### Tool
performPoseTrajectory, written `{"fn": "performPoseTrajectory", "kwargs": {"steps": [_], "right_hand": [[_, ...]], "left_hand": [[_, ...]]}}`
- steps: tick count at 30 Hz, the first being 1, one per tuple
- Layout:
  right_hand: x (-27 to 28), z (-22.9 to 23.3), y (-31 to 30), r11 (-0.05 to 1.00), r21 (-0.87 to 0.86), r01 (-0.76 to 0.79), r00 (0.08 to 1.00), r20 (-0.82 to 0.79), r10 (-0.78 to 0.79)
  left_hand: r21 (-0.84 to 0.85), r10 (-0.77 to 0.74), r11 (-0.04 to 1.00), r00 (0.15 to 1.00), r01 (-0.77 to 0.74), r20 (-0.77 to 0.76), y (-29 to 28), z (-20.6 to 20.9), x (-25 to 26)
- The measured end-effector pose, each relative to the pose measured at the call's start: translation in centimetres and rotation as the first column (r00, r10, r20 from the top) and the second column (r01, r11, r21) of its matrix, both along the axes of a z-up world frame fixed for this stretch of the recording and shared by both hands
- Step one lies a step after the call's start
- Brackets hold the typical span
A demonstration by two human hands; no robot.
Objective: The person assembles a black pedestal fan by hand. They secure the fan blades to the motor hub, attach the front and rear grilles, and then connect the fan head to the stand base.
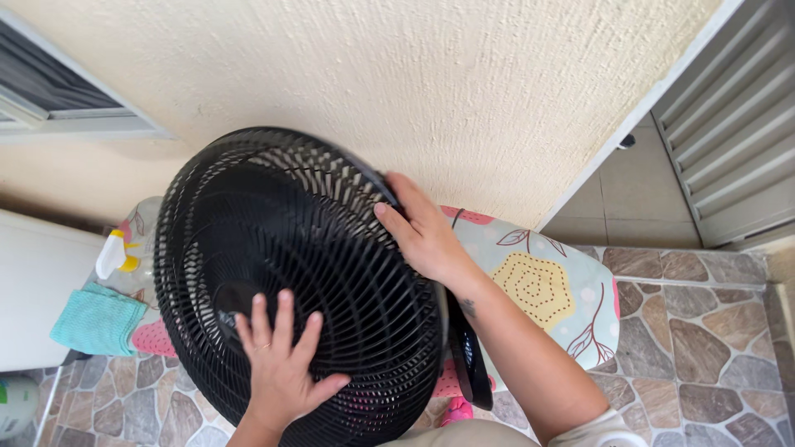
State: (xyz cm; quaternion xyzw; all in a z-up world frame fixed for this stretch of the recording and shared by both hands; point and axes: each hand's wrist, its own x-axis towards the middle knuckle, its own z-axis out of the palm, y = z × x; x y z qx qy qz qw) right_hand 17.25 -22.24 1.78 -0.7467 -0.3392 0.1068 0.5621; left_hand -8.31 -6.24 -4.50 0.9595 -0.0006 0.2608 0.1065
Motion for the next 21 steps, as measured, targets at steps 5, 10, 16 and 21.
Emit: {"fn": "performPoseTrajectory", "kwargs": {"steps": [5,10,16,21], "right_hand": [[-0.6,1.2,-1.1,0.922,-0.323,0.215,0.968,0.193,-0.158],[2.4,0.9,-1.2,0.904,-0.335,0.266,0.959,0.188,-0.213],[4.7,0.1,-1.6,0.915,-0.242,0.323,0.93,-0.099,-0.354],[6.3,-0.2,-2.1,0.895,-0.3,0.329,0.926,-0.081,-0.368]], "left_hand": [[0.005,0.011,1.0,0.999,-0.011,-0.043,-2.3,2.3,3.5],[-0.202,-0.057,0.978,0.997,0.045,-0.055,-3.2,3.3,5.5],[-0.571,-0.01,0.804,0.964,0.166,0.267,12.7,1.2,3.9],[-0.968,0.259,0.137,0.951,-0.209,-0.169,28.7,-5.8,4.1]]}}
